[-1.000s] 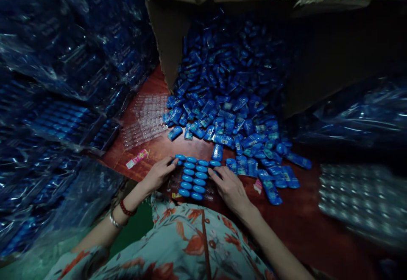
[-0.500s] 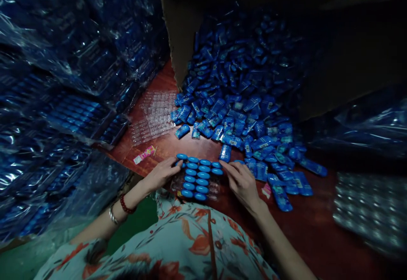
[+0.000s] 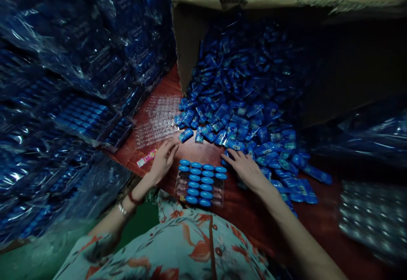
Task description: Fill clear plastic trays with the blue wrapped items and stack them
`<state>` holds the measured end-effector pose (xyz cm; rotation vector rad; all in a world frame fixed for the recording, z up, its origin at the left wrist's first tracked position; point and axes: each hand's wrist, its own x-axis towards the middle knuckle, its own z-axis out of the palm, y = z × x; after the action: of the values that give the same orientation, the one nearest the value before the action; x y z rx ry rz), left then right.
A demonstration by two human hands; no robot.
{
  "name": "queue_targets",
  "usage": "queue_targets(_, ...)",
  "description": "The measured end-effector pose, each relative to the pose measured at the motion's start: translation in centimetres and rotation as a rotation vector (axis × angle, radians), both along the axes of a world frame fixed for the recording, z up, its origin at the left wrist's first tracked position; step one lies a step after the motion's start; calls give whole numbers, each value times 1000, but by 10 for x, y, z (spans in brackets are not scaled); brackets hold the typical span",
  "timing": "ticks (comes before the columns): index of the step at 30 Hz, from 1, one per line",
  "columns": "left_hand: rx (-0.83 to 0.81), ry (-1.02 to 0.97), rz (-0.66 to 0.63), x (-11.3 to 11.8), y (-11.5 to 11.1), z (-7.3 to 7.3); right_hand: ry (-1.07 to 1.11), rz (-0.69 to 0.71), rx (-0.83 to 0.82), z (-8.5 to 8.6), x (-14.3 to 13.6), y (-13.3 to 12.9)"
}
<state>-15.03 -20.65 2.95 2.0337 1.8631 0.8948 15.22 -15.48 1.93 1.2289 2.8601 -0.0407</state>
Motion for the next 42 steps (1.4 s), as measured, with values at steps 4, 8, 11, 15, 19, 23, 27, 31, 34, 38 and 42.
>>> queue_targets(4,-148,236,-33,13,64,-3,55,-8,-49,0,-11,11)
queue_targets(8,-351,467,-113,27,95,-10,546,-352,-189,0,-2,5)
queue_targets(11,-308,335,-203,19,90,-9,1005,-613,-376,2,16,-18)
queue_targets(15,-112,-43,-108,-8,46,3,1216,-727,-523,5,32,-63)
queue_targets(19,-83,-265,111,-22,-29,14,1086,-511,-437,4,17,-96)
queue_targets(23,26,-342,163,-8,-85,8,952,-246,-240,-9,-3,-103)
queue_targets(27,141,-189,49,10,-97,-7,714,-93,-61,-16,-6,-95)
queue_targets(31,133,22,-155,14,-88,-17,417,8,121,-2,-13,-90)
queue_targets(34,126,130,-269,12,-80,-14,245,4,155,13,-25,-90)
queue_targets(38,60,287,-446,14,-66,0,91,3,117,21,-33,-88)
queue_targets(42,17,354,-567,9,-58,5,135,-9,169,13,-22,-95)
